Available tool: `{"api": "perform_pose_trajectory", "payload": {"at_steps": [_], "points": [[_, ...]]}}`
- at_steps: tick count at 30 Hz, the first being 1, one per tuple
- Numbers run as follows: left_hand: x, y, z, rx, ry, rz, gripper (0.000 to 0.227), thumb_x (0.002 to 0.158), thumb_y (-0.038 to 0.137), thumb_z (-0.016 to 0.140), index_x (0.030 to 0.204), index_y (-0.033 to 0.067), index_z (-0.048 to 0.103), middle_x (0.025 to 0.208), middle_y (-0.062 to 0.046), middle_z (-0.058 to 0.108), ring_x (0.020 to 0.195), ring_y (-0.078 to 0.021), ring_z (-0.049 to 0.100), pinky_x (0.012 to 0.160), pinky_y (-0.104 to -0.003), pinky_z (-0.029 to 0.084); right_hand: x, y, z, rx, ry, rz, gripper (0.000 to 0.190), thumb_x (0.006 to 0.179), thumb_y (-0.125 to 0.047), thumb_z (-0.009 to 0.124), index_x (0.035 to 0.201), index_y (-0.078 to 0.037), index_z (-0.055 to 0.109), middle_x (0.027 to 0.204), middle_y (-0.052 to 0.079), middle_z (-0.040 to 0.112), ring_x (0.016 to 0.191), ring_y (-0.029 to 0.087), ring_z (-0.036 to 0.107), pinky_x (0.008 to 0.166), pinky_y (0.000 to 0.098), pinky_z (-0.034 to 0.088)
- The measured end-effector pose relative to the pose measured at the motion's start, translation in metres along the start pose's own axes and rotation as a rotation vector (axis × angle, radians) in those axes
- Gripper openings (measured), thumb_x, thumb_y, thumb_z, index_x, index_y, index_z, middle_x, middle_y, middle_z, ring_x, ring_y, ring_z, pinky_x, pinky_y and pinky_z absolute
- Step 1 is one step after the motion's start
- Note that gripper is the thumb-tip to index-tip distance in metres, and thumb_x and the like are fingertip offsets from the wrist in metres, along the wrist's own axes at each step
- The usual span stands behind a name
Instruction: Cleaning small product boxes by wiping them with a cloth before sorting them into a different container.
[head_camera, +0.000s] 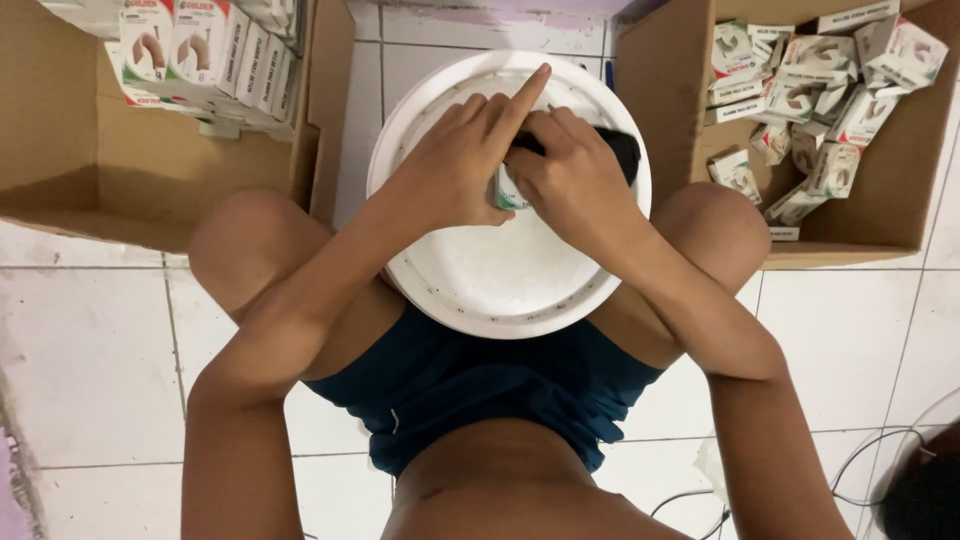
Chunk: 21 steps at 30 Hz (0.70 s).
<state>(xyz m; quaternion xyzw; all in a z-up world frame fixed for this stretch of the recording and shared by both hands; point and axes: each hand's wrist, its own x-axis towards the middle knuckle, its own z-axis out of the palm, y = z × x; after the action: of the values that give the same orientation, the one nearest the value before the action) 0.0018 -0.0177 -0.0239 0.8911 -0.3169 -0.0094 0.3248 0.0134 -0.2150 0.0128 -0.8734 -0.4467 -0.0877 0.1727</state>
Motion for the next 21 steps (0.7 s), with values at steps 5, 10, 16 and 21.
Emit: {"api": "perform_pose_trajectory", "payload": {"at_steps": [5,10,16,21], "points": [[-0.002,0.0,0.004,0.109,-0.001,0.011,0.131,0.074,0.037,0.094,0.166,0.0083,0.004,0.117,-0.01,0.051,0.104,-0.0278,0.042,0.093,-0.038,0.041,-0.015,0.023,-0.034,0.116,-0.2,0.314,0.022,0.096,-0.005,0.072,0.117,-0.001,0.078,0.103,0.015,0.067,0.084,0.037,0.065,0.067,0.0488,0.053],[0.018,0.0,0.015,0.107,-0.029,0.044,0.127,0.076,0.049,0.095,0.164,0.0073,0.013,0.169,-0.018,0.025,0.155,-0.0371,0.027,0.123,-0.052,0.024,-0.014,0.029,-0.028,0.312,-0.108,0.41,0.02,0.095,0.004,0.065,0.114,0.007,0.069,0.101,0.02,0.07,0.089,0.038,0.066,0.075,0.0441,0.05],[0.02,-0.009,0.03,-0.119,0.038,0.062,0.122,0.083,0.039,0.091,0.166,0.0155,0.004,0.123,-0.006,0.049,0.129,-0.0317,0.036,0.118,-0.048,0.029,-0.019,0.031,-0.037,0.568,-0.216,0.472,0.01,0.097,-0.004,0.062,0.104,-0.003,0.069,0.099,0.004,0.075,0.077,0.014,0.063,0.073,0.03,0.047],[0.017,0.011,-0.006,-0.435,0.093,0.019,0.114,0.085,0.029,0.091,0.164,0.0187,0.01,0.146,-0.014,0.044,0.138,-0.0329,0.036,0.107,-0.04,0.05,-0.016,0.024,-0.052,0.681,0.033,0.261,0.018,0.102,0.0,0.067,0.119,0.002,0.07,0.117,0.017,0.07,0.109,0.027,0.068,0.096,0.0357,0.055]]}}
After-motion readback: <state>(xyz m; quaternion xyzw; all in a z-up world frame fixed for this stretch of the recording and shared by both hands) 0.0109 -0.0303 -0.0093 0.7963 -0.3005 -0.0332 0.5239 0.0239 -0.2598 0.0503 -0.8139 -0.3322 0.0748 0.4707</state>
